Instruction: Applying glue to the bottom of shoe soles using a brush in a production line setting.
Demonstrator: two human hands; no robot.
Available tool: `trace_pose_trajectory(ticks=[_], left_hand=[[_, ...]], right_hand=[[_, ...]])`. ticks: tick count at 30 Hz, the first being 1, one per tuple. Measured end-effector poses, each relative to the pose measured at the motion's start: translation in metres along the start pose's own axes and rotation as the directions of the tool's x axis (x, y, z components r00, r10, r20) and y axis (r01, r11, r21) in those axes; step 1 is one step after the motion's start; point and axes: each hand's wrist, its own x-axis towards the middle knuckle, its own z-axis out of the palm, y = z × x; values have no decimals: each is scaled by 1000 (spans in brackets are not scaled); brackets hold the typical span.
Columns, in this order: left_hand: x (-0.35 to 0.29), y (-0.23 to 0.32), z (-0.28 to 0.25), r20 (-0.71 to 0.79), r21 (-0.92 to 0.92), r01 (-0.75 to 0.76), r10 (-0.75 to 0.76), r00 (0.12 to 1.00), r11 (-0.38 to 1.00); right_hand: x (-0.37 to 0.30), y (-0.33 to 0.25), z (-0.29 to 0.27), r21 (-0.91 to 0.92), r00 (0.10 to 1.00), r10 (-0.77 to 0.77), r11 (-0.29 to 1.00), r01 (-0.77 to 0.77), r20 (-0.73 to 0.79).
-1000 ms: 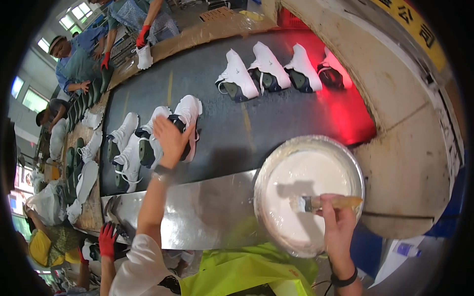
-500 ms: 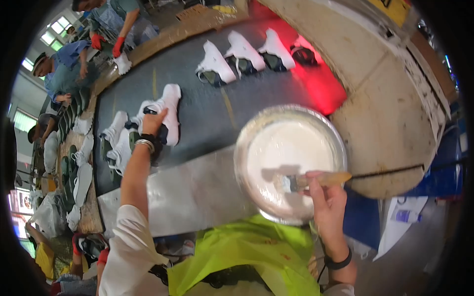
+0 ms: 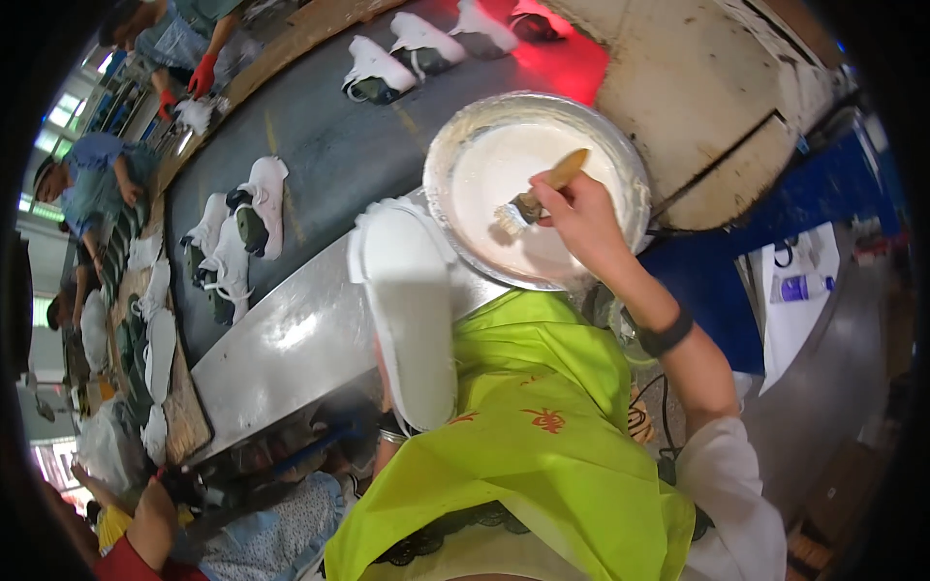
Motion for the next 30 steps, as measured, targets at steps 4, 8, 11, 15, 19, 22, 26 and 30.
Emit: trace_pose_trajectory(ticks=[4, 8, 11, 15, 19, 22, 26, 30], left_hand=[[-11, -17, -6, 92, 11, 41, -41, 995, 999], [-4, -22, -6, 142, 26, 107, -109, 984, 994], [3, -22, -6, 140, 20, 132, -133, 981, 991], [12, -21, -13, 127, -4, 143, -141, 982, 990], [12, -22, -19, 135, -32, 139, -134, 982, 990], [19, -25, -19, 139, -42, 130, -123, 983, 991], [17, -32, -21, 128, -71, 108, -98, 987, 992], [25, -32, -22, 126, -86, 109, -98, 987, 990]], right_hand=[[21, 34, -2, -144, 1000, 0, 990, -2, -11], [30, 45, 2, -410, 994, -105, 908, 82, -34], [36, 46, 25, -715, 990, -140, 692, 105, 10], [37, 40, 28, -892, 978, 116, 439, 107, 174], [45, 32, 9, -357, 985, -171, 920, 159, -2], [51, 34, 15, -455, 995, -96, 885, 99, 31], [22, -6, 71, 24, 978, -203, 979, 202, 38], [4, -34, 124, -13, 953, -219, 974, 227, 207]])
